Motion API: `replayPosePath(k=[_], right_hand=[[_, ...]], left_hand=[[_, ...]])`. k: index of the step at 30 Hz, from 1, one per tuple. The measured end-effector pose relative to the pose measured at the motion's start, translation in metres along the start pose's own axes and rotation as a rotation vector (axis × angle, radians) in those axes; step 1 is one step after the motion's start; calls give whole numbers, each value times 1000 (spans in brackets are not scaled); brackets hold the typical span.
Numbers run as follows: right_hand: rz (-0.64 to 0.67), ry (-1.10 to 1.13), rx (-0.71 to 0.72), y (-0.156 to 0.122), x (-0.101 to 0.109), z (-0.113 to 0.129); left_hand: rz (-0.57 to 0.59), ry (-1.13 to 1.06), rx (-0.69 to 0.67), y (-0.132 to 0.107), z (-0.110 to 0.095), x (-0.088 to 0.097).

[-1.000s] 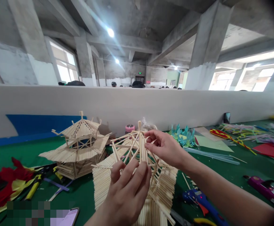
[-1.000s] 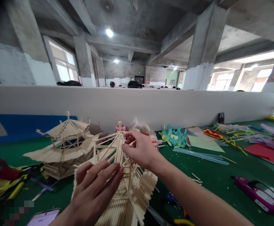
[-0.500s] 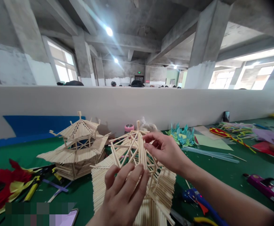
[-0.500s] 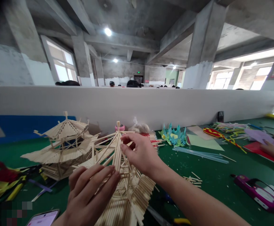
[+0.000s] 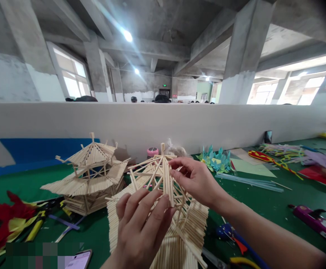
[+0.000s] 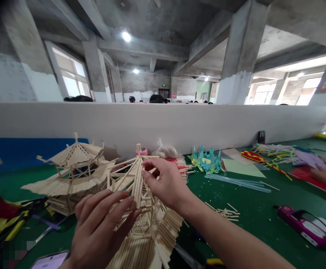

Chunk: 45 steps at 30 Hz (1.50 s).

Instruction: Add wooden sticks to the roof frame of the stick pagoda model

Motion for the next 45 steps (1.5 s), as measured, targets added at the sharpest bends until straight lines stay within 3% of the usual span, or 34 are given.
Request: replayPosePath(k=[4,11,25,29,37,45], right_hand=[[-2,1,7,0,-1,1],[-10,0,22,0,1,0],[-69,-79,138,3,5,0],[-48,-196,226,4,8,6],[162,-608,429,10,0,16],[178,-743,591,12,-1,20]], left_hand=[[-5,1,-8,0,1,-1],[98,-23,-74,-10,0,-9],[80,-56,-117,-13,1,-11],[91,-44,-125,-13,1,-11],[88,-48,-122,-14,1,-12],[94,-36,-118,-11,1,-11]])
Point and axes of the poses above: each hand's wrist, its own y-axis towards the middle knuckle, its own x-axis out of the back of the hand, z = x × y, the point moved 8 cm from there along y, towards the middle knuckle, and after that the axes turned 11 degrees about -y, right-handed, at the moved point
